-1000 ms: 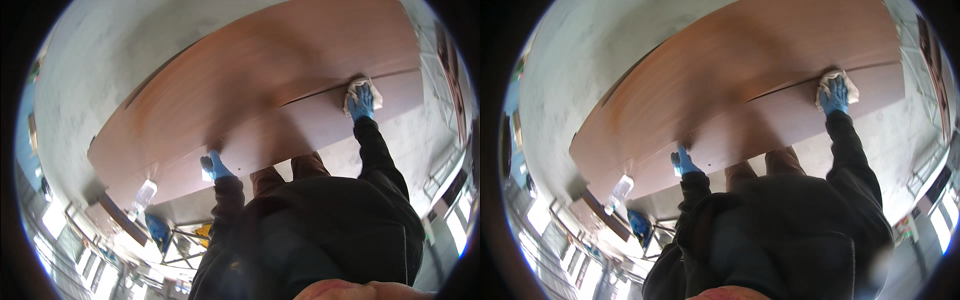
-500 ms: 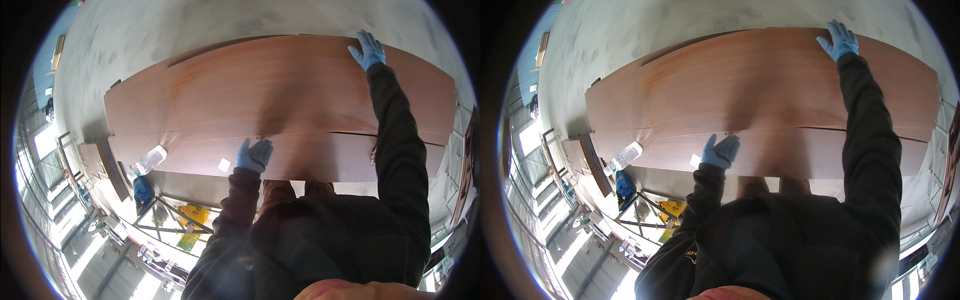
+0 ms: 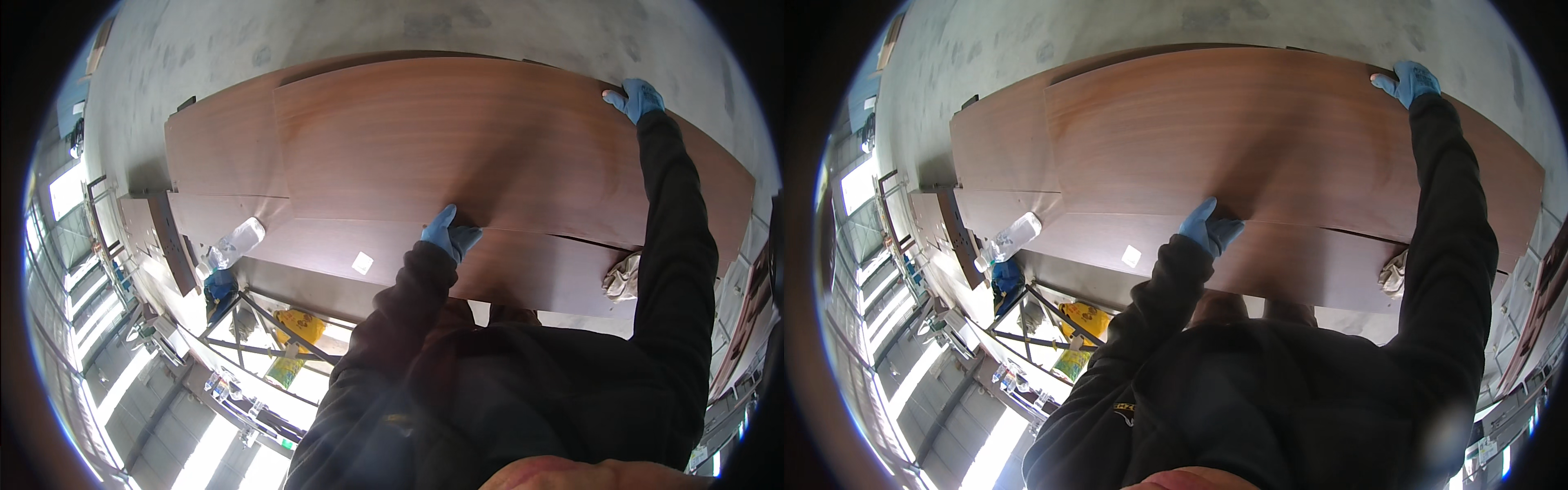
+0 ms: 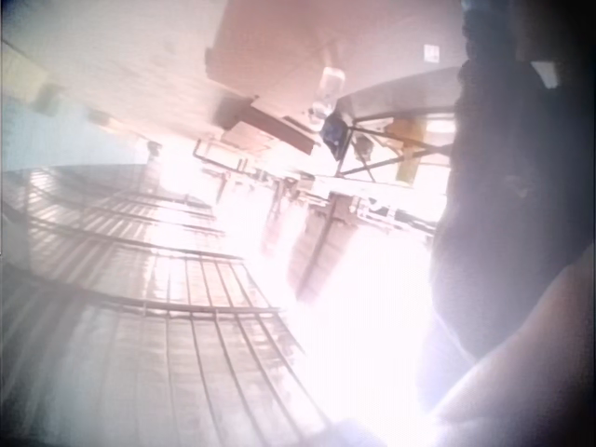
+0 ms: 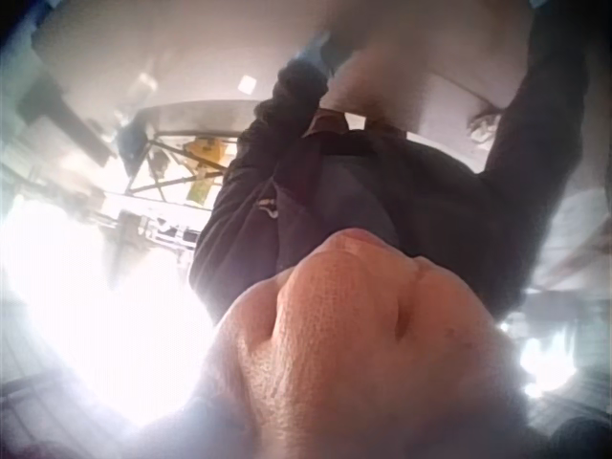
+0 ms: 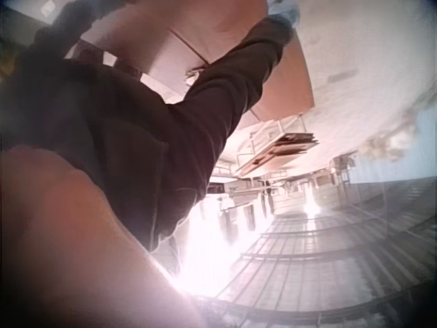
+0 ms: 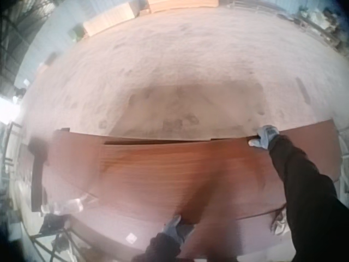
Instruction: The person handles several brown wooden panels, wiping them with a cloth and liquid from a bottle, then applies a brown filler from a tube to small spots on the panel edges. The person moves panels between a workbench and a larger surface, wipes both sides, and applies filler to multiple points.
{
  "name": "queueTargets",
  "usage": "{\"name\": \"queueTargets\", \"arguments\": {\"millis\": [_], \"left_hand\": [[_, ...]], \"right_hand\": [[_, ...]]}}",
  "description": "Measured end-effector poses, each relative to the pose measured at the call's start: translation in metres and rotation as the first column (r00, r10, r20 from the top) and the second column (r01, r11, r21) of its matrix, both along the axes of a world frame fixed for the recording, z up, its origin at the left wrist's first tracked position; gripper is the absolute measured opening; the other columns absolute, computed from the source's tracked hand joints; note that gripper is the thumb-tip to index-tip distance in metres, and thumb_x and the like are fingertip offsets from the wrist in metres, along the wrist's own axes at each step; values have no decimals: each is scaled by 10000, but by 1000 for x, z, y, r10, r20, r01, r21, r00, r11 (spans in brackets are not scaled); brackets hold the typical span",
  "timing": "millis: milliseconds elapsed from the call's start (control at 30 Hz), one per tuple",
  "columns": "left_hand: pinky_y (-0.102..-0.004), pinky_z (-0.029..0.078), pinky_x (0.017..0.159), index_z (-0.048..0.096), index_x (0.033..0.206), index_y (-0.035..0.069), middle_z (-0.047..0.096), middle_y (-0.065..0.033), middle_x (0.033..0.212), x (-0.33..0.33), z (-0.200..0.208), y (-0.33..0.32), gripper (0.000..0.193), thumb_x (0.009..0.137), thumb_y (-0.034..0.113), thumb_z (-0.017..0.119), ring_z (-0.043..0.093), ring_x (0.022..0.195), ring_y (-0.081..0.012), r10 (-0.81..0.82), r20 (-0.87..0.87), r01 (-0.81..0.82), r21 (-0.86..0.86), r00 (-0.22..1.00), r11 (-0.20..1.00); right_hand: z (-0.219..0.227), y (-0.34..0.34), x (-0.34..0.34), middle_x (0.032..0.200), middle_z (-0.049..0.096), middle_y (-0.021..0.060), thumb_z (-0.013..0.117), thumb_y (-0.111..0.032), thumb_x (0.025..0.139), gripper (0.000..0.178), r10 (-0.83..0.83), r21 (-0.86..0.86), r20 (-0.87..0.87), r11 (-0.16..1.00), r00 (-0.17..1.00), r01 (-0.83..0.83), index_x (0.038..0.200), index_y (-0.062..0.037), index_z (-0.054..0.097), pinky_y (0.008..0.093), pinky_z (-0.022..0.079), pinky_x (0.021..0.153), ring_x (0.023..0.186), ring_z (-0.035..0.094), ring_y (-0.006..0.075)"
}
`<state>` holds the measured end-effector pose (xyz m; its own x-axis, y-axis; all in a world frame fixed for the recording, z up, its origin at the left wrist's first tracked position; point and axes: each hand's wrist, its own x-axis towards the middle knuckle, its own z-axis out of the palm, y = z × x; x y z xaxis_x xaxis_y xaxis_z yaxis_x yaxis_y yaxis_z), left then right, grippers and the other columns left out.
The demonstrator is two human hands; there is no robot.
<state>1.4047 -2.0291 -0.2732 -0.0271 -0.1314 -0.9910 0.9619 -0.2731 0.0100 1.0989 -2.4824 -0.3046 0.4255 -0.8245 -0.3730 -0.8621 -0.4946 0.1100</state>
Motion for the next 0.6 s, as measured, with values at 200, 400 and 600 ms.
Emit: {"name": "queueTargets", "arguments": {"millis": [200,400,600], "left_hand": [[-523,644,873,579,1284,-22,734,-264,1027,-7,-37,22,485,1048,392,668,736,892,-416,-61,88,65,-38,994,997],[-489,640,778,614,1158,15,744,-210,964,-17,-50,50,446,1032,437,685,744,880,-363,-85,114,102,-155,990,983],[-528,602,888,567,1217,-8,714,-213,1136,-23,32,42,620,990,555,692,727,1012,-366,-285,116,295,-77,951,952]], "right_hand": [[25,2,-9,861,699,212,618,-809,860,793,71,-87,71,994,995,-65,834,-18,664,504,529,751,865,680,425],[113,39,-39,776,666,184,694,-777,811,754,175,-214,236,969,956,-125,775,-26,628,492,513,673,742,646,406],[206,120,-72,745,659,121,805,-710,739,675,466,-481,365,835,806,-265,791,-51,671,444,512,632,691,644,356]]}}
